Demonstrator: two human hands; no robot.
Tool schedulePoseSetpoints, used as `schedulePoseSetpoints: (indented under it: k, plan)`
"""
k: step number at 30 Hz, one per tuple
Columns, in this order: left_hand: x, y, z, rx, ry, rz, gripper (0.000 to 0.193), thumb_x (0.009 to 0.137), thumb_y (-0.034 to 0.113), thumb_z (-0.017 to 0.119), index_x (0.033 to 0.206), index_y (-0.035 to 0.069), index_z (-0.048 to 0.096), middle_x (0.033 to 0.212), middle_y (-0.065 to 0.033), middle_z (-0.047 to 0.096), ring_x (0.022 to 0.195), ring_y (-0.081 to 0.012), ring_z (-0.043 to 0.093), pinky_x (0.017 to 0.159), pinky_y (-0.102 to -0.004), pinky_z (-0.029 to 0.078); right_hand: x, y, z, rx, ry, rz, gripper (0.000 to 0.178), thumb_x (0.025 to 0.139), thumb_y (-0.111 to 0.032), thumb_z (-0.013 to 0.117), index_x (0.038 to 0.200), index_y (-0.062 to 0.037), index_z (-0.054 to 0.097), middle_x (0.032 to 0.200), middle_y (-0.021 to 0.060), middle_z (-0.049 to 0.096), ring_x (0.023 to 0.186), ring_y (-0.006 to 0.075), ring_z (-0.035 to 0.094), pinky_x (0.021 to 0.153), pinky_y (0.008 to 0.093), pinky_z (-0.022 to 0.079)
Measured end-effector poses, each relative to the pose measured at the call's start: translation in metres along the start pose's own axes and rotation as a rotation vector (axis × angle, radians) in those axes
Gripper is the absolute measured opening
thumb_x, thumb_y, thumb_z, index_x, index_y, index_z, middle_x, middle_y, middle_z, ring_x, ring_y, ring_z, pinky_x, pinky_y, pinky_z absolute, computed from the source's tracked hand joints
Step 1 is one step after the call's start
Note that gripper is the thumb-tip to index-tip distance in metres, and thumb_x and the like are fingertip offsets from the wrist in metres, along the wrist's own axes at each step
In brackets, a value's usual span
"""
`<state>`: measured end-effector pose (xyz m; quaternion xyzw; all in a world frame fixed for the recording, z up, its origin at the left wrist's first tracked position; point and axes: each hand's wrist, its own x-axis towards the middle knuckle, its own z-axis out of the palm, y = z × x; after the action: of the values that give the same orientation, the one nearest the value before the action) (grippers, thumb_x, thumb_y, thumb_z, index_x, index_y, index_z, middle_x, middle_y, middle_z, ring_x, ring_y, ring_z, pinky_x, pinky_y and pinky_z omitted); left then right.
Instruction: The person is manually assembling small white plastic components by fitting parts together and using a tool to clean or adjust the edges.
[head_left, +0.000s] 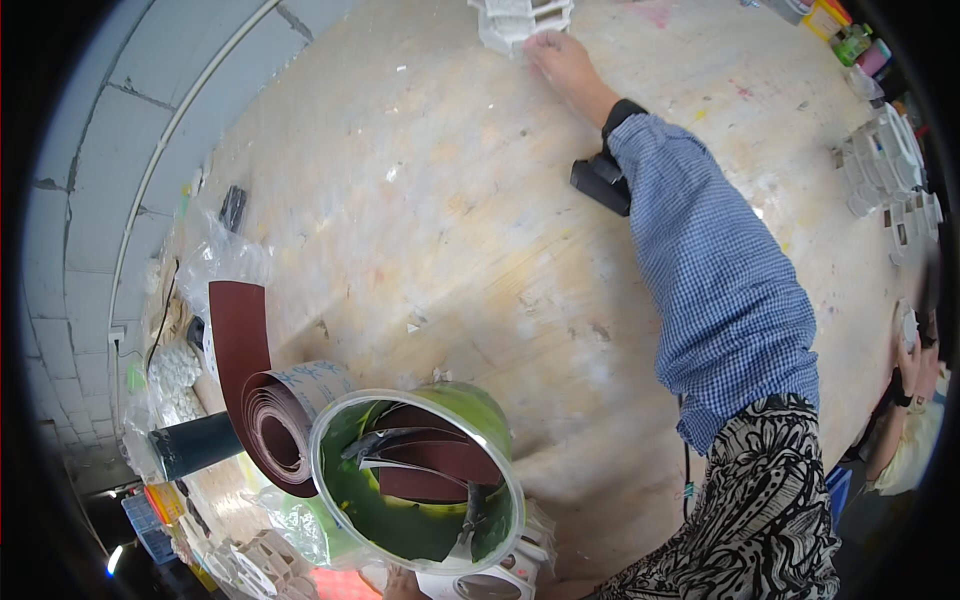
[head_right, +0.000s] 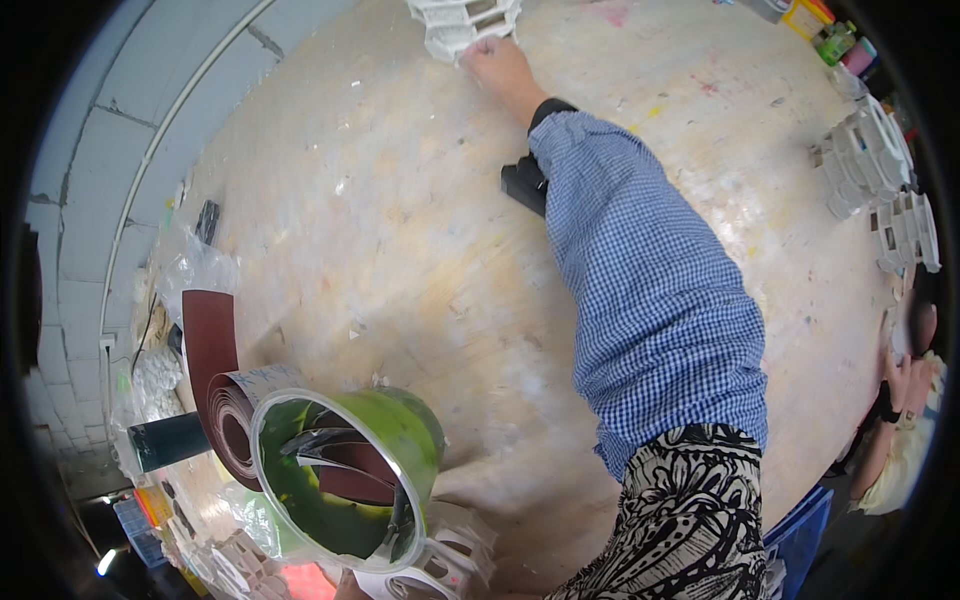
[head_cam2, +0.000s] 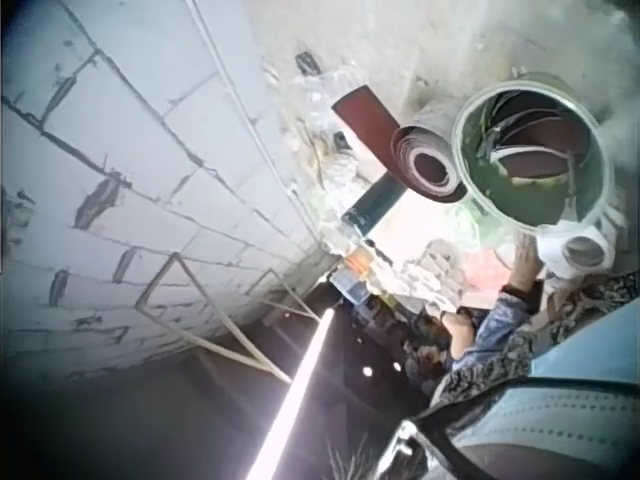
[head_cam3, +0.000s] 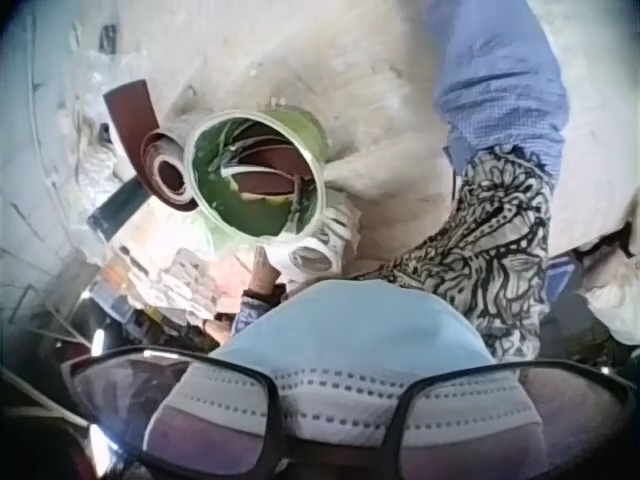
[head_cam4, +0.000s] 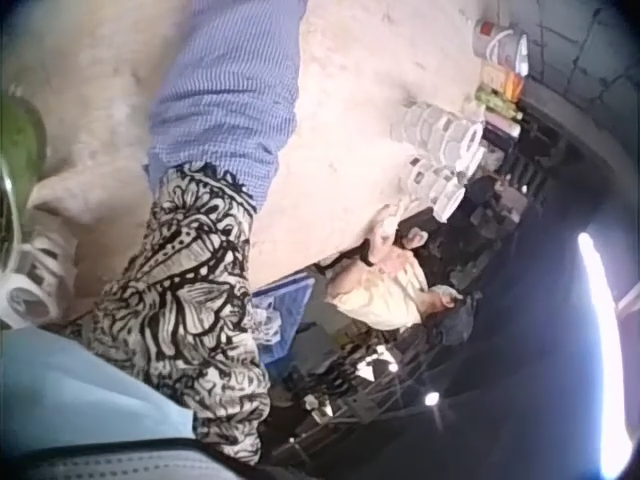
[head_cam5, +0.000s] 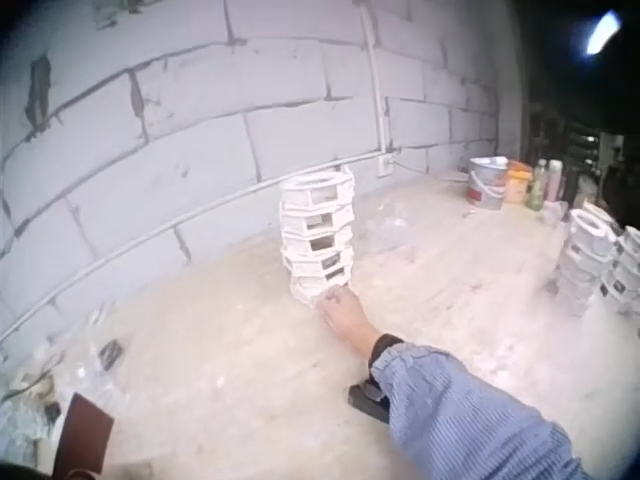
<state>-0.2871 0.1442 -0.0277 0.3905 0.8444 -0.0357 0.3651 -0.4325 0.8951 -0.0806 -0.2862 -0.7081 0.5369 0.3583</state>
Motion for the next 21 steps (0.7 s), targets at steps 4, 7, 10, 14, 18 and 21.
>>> schedulePoseSetpoints:
  k: [4,7,10,14,18,21]
  plan:
    - [0.014,0.016,-0.019,0.017,0.11,0.096,0.079,0.071,0.03,0.069,0.131,-0.005,0.033,0.129,-0.0296,0.038,0.124,-0.0445,0.031,0.104,-0.0508,0.025,-0.013,0.007,-0.013,0.001,0.114,-0.02,0.025,0.075,-0.023,0.061,0.08,0.0011,0.062,0.072,0.0121,0.063,0.067,0.0203,0.059,0.062,0.0328,0.046]
    - [0.027,0.06,-0.076,-0.026,-0.162,0.028,0.071,0.074,0.032,0.065,0.131,-0.001,0.037,0.127,-0.0226,0.044,0.115,-0.0394,0.041,0.099,-0.0511,0.03,-0.038,-0.002,-0.012,-0.007,0.113,-0.016,0.024,0.076,-0.022,0.06,0.078,0.0015,0.061,0.071,0.0125,0.062,0.068,0.0216,0.058,0.062,0.0337,0.045]
    - [0.028,0.011,-0.009,0.061,0.157,0.2,0.069,0.074,0.028,0.065,0.13,-0.001,0.039,0.127,-0.0228,0.044,0.112,-0.0407,0.043,0.098,-0.0523,0.03,-0.081,-0.001,-0.025,0.015,0.084,0.09,0.024,0.077,-0.022,0.06,0.077,0.0024,0.06,0.068,0.01,0.06,0.065,0.0184,0.057,0.061,0.0321,0.045]
    - [0.038,0.057,-0.066,-0.209,0.212,0.193,0.07,0.064,0.039,0.072,0.116,-0.002,0.047,0.109,-0.0266,0.052,0.099,-0.0421,0.05,0.087,-0.0485,0.039,-0.133,-0.023,-0.039,0.005,0.069,0.149,0.024,0.077,-0.022,0.059,0.078,0.0022,0.061,0.067,0.0077,0.06,0.063,0.0157,0.056,0.059,0.0306,0.044]
    - [0.046,0.04,-0.055,-0.066,-0.001,0.062,0.088,0.052,0.041,0.082,0.116,-0.006,0.046,0.119,-0.0303,0.045,0.114,-0.0419,0.041,0.098,-0.0445,0.033,-0.177,-0.03,-0.059,0.054,0.043,0.165,0.02,0.079,-0.017,0.057,0.083,0.0018,0.061,0.076,0.006,0.061,0.07,0.0138,0.055,0.065,0.0273,0.044]
    - [0.051,0.029,-0.05,-0.147,0.061,0.102,0.096,0.052,0.043,0.083,0.118,-0.012,0.04,0.119,-0.0308,0.045,0.115,-0.0421,0.04,0.099,-0.044,0.032,-0.215,-0.054,-0.062,0.04,-0.038,0.283,0.019,0.08,-0.013,0.056,0.09,0.0027,0.061,0.085,0.0064,0.061,0.08,0.014,0.057,0.074,0.0252,0.045]
